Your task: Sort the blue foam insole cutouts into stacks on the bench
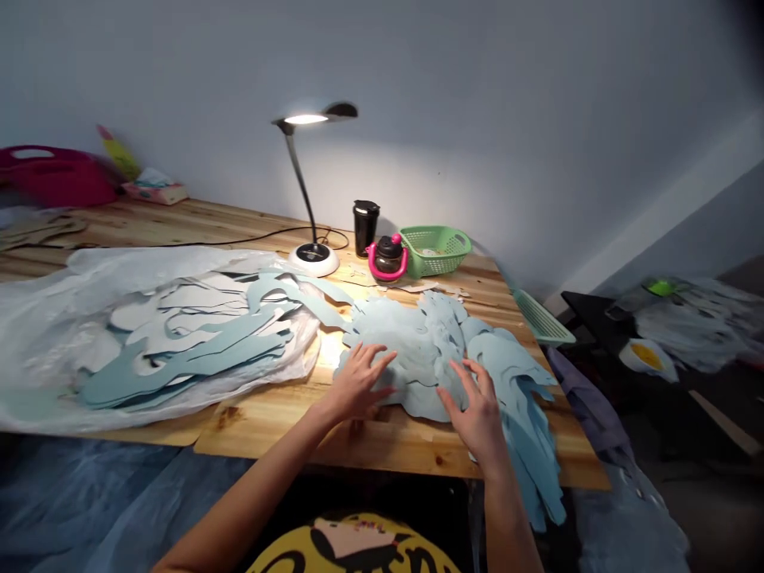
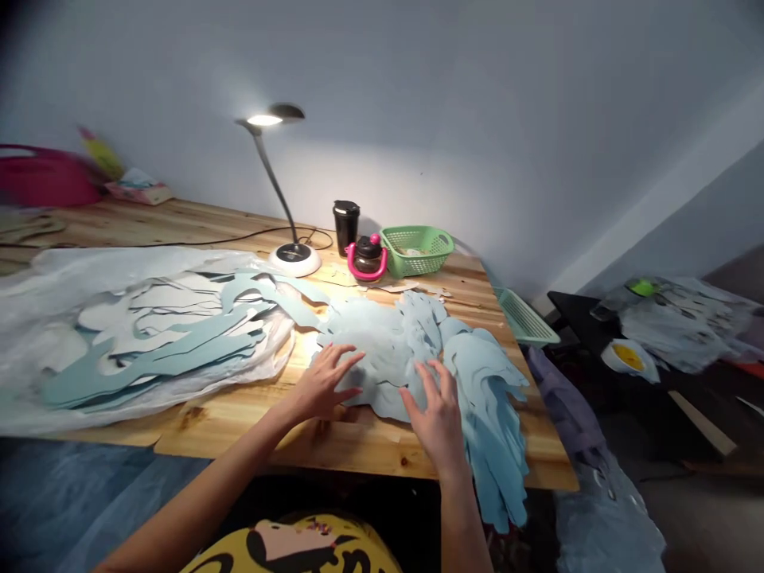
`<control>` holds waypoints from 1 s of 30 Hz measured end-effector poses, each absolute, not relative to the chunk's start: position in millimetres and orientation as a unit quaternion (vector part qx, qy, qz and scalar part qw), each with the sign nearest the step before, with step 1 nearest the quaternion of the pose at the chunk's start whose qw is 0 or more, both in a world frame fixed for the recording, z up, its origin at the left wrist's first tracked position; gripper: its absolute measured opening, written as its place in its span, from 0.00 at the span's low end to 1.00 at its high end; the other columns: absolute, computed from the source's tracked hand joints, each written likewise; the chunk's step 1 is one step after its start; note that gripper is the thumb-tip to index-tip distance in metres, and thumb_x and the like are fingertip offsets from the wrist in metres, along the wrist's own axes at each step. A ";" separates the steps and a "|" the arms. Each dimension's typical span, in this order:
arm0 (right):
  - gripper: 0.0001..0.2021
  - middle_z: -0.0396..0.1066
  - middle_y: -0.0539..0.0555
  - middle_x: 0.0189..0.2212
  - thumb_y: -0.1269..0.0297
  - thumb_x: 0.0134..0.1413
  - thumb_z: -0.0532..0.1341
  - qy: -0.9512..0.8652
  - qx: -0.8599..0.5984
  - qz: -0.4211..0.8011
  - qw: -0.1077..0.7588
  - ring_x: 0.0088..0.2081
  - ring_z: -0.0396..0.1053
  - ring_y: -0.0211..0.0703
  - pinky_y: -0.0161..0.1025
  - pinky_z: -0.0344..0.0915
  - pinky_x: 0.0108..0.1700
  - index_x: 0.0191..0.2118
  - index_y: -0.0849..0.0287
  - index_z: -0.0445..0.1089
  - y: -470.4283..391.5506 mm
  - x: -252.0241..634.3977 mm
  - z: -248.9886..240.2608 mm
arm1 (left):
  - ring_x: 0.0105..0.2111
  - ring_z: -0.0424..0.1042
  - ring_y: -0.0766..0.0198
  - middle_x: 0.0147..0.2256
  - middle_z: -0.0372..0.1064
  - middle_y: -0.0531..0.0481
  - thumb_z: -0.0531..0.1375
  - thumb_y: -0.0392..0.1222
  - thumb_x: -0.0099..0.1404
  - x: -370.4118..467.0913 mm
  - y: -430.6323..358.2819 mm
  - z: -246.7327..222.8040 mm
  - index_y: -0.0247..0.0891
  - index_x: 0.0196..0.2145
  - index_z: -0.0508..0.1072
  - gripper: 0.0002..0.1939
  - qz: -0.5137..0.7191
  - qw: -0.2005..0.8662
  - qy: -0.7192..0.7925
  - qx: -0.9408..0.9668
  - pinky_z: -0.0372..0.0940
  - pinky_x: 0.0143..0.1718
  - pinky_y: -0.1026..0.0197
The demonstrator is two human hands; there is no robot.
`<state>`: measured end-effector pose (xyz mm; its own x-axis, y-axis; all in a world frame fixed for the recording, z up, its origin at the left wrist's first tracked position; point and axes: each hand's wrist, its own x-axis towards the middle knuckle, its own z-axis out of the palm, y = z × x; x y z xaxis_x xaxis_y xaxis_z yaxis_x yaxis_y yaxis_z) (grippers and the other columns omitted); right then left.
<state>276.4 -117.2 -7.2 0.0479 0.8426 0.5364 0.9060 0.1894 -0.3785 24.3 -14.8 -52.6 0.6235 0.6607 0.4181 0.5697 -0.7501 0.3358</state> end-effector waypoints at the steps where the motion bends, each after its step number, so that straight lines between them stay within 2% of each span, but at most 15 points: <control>1: 0.21 0.65 0.64 0.57 0.54 0.65 0.61 -0.710 -0.623 -0.034 0.326 0.59 0.66 0.58 0.58 0.68 0.60 0.60 0.56 0.69 -117.0 271.1 -12.5 | 0.58 0.66 0.44 0.58 0.65 0.34 0.62 0.49 0.68 5.2 -14.1 -50.8 0.41 0.63 0.65 0.28 0.291 0.085 0.368 0.879 0.58 0.63 0.37; 4: 0.22 0.64 0.62 0.59 0.56 0.65 0.62 -0.757 -0.588 0.002 0.285 0.61 0.65 0.60 0.58 0.68 0.60 0.62 0.52 0.68 -112.9 258.2 -26.2 | 0.57 0.67 0.47 0.55 0.66 0.35 0.57 0.49 0.71 -63.8 -9.9 -42.3 0.39 0.60 0.68 0.22 0.328 0.063 0.467 0.819 0.64 0.59 0.44; 6: 0.21 0.65 0.61 0.60 0.58 0.66 0.61 -0.776 -0.563 0.026 0.282 0.61 0.65 0.58 0.57 0.70 0.59 0.63 0.51 0.67 -107.3 249.8 -31.2 | 0.57 0.66 0.47 0.55 0.65 0.36 0.56 0.48 0.71 -116.4 -7.6 -37.9 0.38 0.60 0.68 0.22 0.321 0.034 0.549 0.771 0.63 0.60 0.45; 9: 0.21 0.66 0.61 0.59 0.59 0.67 0.60 -0.791 -0.531 0.045 0.300 0.60 0.67 0.57 0.55 0.72 0.57 0.62 0.51 0.67 -96.9 234.1 -30.8 | 0.60 0.62 0.42 0.59 0.61 0.33 0.61 0.49 0.65 -191.9 -8.7 -35.5 0.36 0.63 0.64 0.31 0.243 -0.007 0.650 0.720 0.59 0.63 0.43; 12: 0.20 0.67 0.60 0.57 0.60 0.67 0.59 -0.805 -0.500 0.059 0.313 0.58 0.69 0.56 0.54 0.72 0.56 0.62 0.51 0.67 -86.7 213.7 -22.5 | 0.63 0.60 0.40 0.64 0.57 0.33 0.63 0.50 0.61 -245.5 -14.2 -34.6 0.37 0.66 0.59 0.39 0.130 0.008 0.691 0.711 0.57 0.64 0.42; 15: 0.20 0.69 0.60 0.56 0.61 0.68 0.58 -0.828 -0.460 0.081 0.310 0.57 0.70 0.56 0.54 0.73 0.56 0.63 0.51 0.66 -77.9 190.4 -12.1 | 0.65 0.59 0.45 0.65 0.57 0.35 0.59 0.46 0.62 -268.3 -19.2 -32.7 0.39 0.67 0.58 0.36 0.064 0.030 0.683 0.727 0.56 0.64 0.46; 17: 0.20 0.70 0.60 0.56 0.63 0.67 0.58 -0.843 -0.431 0.099 0.307 0.56 0.71 0.55 0.54 0.73 0.56 0.63 0.51 0.66 -73.1 175.0 -7.0 | 0.67 0.57 0.46 0.68 0.54 0.35 0.57 0.43 0.63 -269.7 -19.5 -31.9 0.38 0.67 0.58 0.35 0.045 0.020 0.674 0.737 0.53 0.66 0.44; 20: 0.19 0.71 0.60 0.55 0.65 0.67 0.58 -0.856 -0.402 0.127 0.300 0.55 0.72 0.55 0.53 0.74 0.55 0.61 0.51 0.67 -67.7 154.6 -3.5 | 0.70 0.50 0.43 0.71 0.47 0.33 0.58 0.38 0.60 -264.1 -14.2 -31.7 0.38 0.69 0.55 0.40 0.024 0.003 0.671 0.741 0.48 0.68 0.38; 22: 0.19 0.72 0.59 0.54 0.66 0.67 0.58 -0.862 -0.389 0.146 0.290 0.53 0.73 0.54 0.52 0.74 0.55 0.60 0.50 0.68 -65.2 143.9 -2.7 | 0.70 0.49 0.42 0.71 0.46 0.32 0.59 0.35 0.57 -262.6 -8.3 -30.0 0.38 0.70 0.54 0.44 0.015 -0.006 0.665 0.747 0.49 0.68 0.37; 24: 0.18 0.72 0.59 0.54 0.66 0.67 0.58 -0.867 -0.379 0.159 0.281 0.53 0.73 0.53 0.51 0.74 0.55 0.60 0.50 0.68 -63.7 136.1 -2.4 | 0.69 0.55 0.43 0.70 0.51 0.31 0.58 0.32 0.57 -265.4 -2.1 -24.6 0.37 0.70 0.56 0.42 0.004 -0.011 0.652 0.758 0.55 0.65 0.41; 27: 0.16 0.72 0.59 0.54 0.66 0.68 0.57 -0.870 -0.374 0.165 0.276 0.53 0.73 0.51 0.50 0.73 0.55 0.58 0.51 0.70 -63.2 130.3 -2.0 | 0.61 0.68 0.46 0.67 0.57 0.34 0.54 0.28 0.58 -276.4 7.5 -7.5 0.37 0.68 0.61 0.39 -0.015 0.005 0.636 0.771 0.65 0.57 0.51; 30: 0.15 0.73 0.59 0.54 0.66 0.68 0.56 -0.873 -0.369 0.168 0.271 0.53 0.73 0.51 0.49 0.73 0.55 0.57 0.53 0.70 -64.2 130.9 -1.4 | 0.57 0.71 0.51 0.64 0.64 0.41 0.52 0.27 0.58 -289.8 19.5 17.8 0.39 0.66 0.64 0.37 0.014 0.024 0.612 0.790 0.64 0.56 0.55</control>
<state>130.9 -64.2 -1.4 -0.5809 0.7352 0.3494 0.5532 0.6714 -0.4931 -289.8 19.5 17.8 0.2493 0.9684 -0.0068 0.9670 -0.2486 0.0559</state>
